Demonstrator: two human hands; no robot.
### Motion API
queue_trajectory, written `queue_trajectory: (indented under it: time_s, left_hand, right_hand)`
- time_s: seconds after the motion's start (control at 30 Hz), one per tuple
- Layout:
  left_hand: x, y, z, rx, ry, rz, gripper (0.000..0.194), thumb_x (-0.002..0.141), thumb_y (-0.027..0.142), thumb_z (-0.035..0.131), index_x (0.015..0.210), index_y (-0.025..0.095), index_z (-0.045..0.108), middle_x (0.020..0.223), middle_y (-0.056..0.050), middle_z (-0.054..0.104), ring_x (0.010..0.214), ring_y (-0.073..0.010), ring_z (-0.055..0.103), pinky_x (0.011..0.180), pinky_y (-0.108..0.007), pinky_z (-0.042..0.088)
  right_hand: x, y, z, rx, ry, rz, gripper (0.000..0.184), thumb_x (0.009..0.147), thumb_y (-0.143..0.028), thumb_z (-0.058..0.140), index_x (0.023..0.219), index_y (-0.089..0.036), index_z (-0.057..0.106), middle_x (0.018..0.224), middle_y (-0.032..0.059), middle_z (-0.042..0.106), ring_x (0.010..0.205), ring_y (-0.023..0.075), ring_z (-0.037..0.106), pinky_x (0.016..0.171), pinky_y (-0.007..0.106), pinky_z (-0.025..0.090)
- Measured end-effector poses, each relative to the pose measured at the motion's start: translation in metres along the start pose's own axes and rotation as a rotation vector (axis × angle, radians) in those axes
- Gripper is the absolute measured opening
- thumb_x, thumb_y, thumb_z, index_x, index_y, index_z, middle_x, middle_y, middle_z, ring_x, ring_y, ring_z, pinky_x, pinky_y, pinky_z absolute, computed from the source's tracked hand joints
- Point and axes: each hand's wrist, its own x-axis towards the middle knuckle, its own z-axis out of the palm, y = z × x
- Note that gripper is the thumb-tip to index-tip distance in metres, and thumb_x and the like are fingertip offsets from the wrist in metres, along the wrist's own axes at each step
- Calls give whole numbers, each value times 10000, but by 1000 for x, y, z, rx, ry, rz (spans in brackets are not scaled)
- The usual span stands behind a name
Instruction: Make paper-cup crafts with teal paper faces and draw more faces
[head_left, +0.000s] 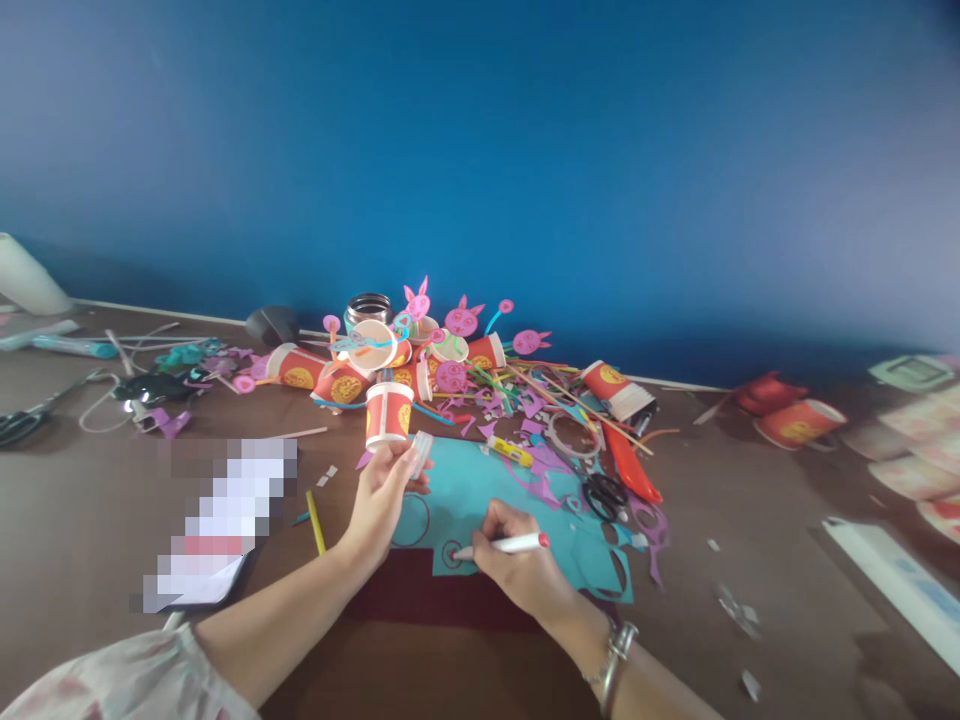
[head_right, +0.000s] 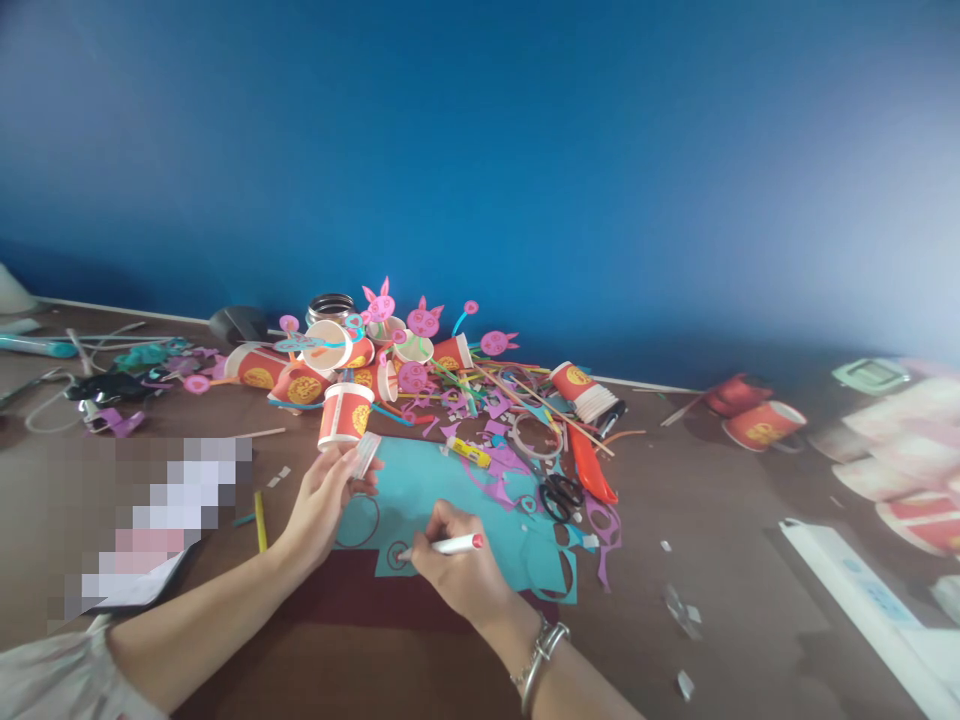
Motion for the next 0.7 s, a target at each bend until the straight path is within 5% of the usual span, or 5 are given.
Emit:
queue_trajectory:
  time_s: [0.7]
  left_hand:
    - [-1,4,1,1,18,0,381,717,474,629,895,144,559,719,-29,646,587,-132,576,534,-256,498]
  right_hand:
    - [3,-6,0,44,12,26,242,720,-277,577,570,-222,397,444,-73,471,439,116,530,460,213,386]
